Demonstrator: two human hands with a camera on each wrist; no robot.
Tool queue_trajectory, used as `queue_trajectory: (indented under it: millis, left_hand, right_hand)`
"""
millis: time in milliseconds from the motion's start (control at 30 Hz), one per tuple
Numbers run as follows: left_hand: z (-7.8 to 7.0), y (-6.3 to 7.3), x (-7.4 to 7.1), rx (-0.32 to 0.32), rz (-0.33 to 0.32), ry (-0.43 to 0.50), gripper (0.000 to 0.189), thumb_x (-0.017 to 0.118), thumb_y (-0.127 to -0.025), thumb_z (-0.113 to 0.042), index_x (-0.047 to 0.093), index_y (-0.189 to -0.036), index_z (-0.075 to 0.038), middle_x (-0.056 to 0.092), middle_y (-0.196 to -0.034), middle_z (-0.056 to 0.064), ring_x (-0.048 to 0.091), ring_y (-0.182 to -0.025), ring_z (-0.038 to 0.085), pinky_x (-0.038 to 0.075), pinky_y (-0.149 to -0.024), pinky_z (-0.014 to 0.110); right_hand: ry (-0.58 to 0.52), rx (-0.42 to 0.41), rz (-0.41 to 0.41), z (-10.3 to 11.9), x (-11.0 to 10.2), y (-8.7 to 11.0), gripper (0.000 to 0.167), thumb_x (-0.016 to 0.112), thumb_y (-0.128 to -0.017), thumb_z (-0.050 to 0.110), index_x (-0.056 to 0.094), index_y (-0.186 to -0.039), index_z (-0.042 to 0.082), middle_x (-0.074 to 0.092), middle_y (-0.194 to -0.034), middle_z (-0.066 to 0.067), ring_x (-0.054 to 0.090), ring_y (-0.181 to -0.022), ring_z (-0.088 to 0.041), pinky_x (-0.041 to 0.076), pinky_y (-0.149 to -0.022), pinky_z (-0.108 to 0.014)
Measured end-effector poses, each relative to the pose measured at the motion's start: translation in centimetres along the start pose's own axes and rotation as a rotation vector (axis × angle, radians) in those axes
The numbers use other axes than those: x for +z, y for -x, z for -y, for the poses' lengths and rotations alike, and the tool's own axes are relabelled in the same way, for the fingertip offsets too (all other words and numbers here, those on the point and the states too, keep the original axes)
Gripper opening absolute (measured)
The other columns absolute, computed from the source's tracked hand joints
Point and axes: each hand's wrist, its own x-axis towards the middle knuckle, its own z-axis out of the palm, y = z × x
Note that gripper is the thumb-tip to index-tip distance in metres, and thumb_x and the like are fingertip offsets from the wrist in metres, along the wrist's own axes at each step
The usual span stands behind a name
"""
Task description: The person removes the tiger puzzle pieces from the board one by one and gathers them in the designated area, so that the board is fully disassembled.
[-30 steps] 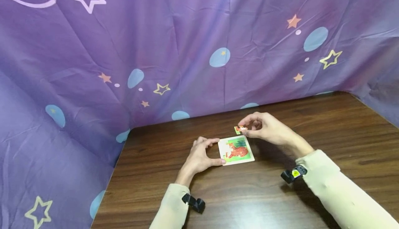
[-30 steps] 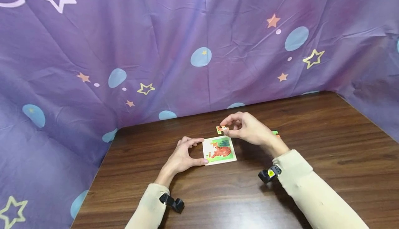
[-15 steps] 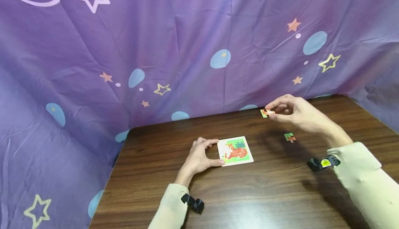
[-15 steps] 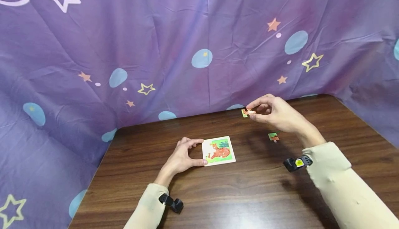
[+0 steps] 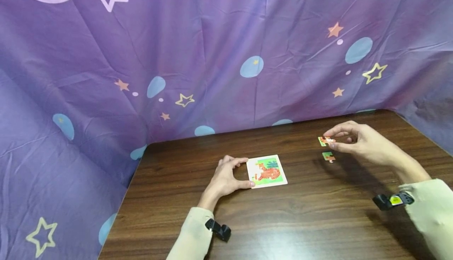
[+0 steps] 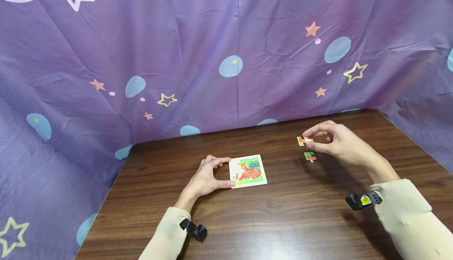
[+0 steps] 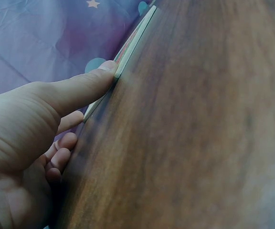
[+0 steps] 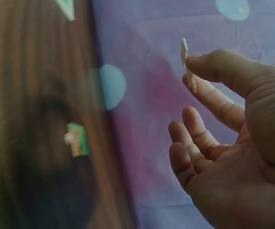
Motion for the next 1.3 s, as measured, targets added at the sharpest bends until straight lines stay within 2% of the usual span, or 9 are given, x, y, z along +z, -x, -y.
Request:
queue_trajectory:
  millis: [100, 367, 533, 633, 767, 900, 1100, 1300]
  left_hand:
    - [0.1, 0.0, 0.0, -0.001, 0.001, -0.002, 0.085, 0.105, -0.078, -0.038, 0.069, -0.153, -0.022, 0.059, -0.123, 0.001, 0.052, -0.117, 0.021, 0.047, -0.103, 0.043]
    - [0.0, -0.1, 0.0, 0.002, 0.005, -0.001, 0.085, 0.104, -0.077, -0.039, 0.069, -0.153, -0.023, 0.059, -0.124, 0.002, 0.051, -0.117, 0.021, 0.046, -0.104, 0.044]
    - [0.1, -0.1, 0.1, 0.012, 0.005, -0.012, 0.084, 0.104, -0.077, -0.039, 0.070, -0.152, -0.022, 0.059, -0.122, 0.002, 0.051, -0.116, 0.020, 0.046, -0.104, 0.042]
    - [0.7, -0.3, 0.3, 0.026, -0.014, -0.013, 0.083, 0.105, -0.076, -0.039, 0.070, -0.151, -0.025, 0.059, -0.121, -0.001, 0.051, -0.115, 0.018, 0.046, -0.103, 0.041]
    - [1.3, -0.6, 0.6, 0.029, -0.037, -0.013, 0.084, 0.105, -0.074, -0.039, 0.071, -0.150, -0.027, 0.058, -0.120, -0.005, 0.050, -0.114, 0.017, 0.045, -0.103, 0.040]
    - [1.1, -0.5, 0.4, 0.015, -0.020, -0.005, 0.085, 0.105, -0.075, -0.039, 0.070, -0.151, -0.025, 0.058, -0.122, -0.002, 0.051, -0.116, 0.018, 0.045, -0.105, 0.042]
    - [0.4, -0.3, -0.2, 0.026, -0.005, -0.010, 0.083, 0.104, -0.078, -0.038, 0.070, -0.152, -0.022, 0.059, -0.123, 0.002, 0.051, -0.116, 0.021, 0.046, -0.104, 0.043]
    - [1.2, -0.6, 0.5, 0.021, -0.025, -0.007, 0.085, 0.105, -0.075, -0.040, 0.071, -0.151, -0.025, 0.058, -0.121, -0.002, 0.050, -0.114, 0.018, 0.046, -0.103, 0.042]
  right_hand:
    - [-0.016, -0.007, 0.026, -1.0, 0.6, 1.0, 0.028, 0.083, -0.099, 0.007, 0.079, -0.126, 0.011, 0.079, -0.116, -0.004, 0.076, -0.098, -0.008, 0.054, -0.083, -0.018]
    - [0.015, 0.001, 0.070, -3.7, 2.1, 3.4, 0.027, 0.088, -0.096, 0.012, 0.083, -0.121, 0.021, 0.076, -0.121, -0.001, 0.061, -0.113, -0.001, 0.051, -0.088, -0.019]
    - [0.036, 0.058, 0.084, -5.1, 2.7, 4.8, 0.029, 0.089, -0.096, 0.017, 0.085, -0.124, 0.024, 0.068, -0.136, -0.007, 0.053, -0.118, 0.006, 0.049, -0.090, -0.016]
    - [0.041, 0.093, 0.083, -5.6, 2.7, 5.1, 0.030, 0.088, -0.097, 0.018, 0.084, -0.126, 0.023, 0.062, -0.142, -0.009, 0.050, -0.120, 0.009, 0.048, -0.090, -0.016]
    - [0.059, 0.084, 0.075, -6.1, 2.7, 5.0, 0.031, 0.087, -0.098, 0.018, 0.084, -0.128, 0.024, 0.061, -0.141, -0.004, 0.051, -0.120, 0.009, 0.047, -0.088, -0.020]
    - [0.066, 0.082, 0.068, -6.4, 2.5, 5.1, 0.030, 0.087, -0.098, 0.018, 0.085, -0.127, 0.025, 0.062, -0.138, 0.000, 0.052, -0.118, 0.007, 0.047, -0.085, -0.022]
    - [0.077, 0.095, 0.054, -6.7, 2.2, 5.1, 0.026, 0.088, -0.097, 0.017, 0.085, -0.122, 0.023, 0.062, -0.135, -0.003, 0.052, -0.114, 0.005, 0.046, -0.084, -0.020]
    - [0.078, 0.104, 0.049, -7.0, 2.6, 5.2, 0.026, 0.092, -0.092, 0.014, 0.086, -0.117, 0.018, 0.061, -0.130, -0.002, 0.050, -0.108, 0.003, 0.045, -0.081, -0.021]
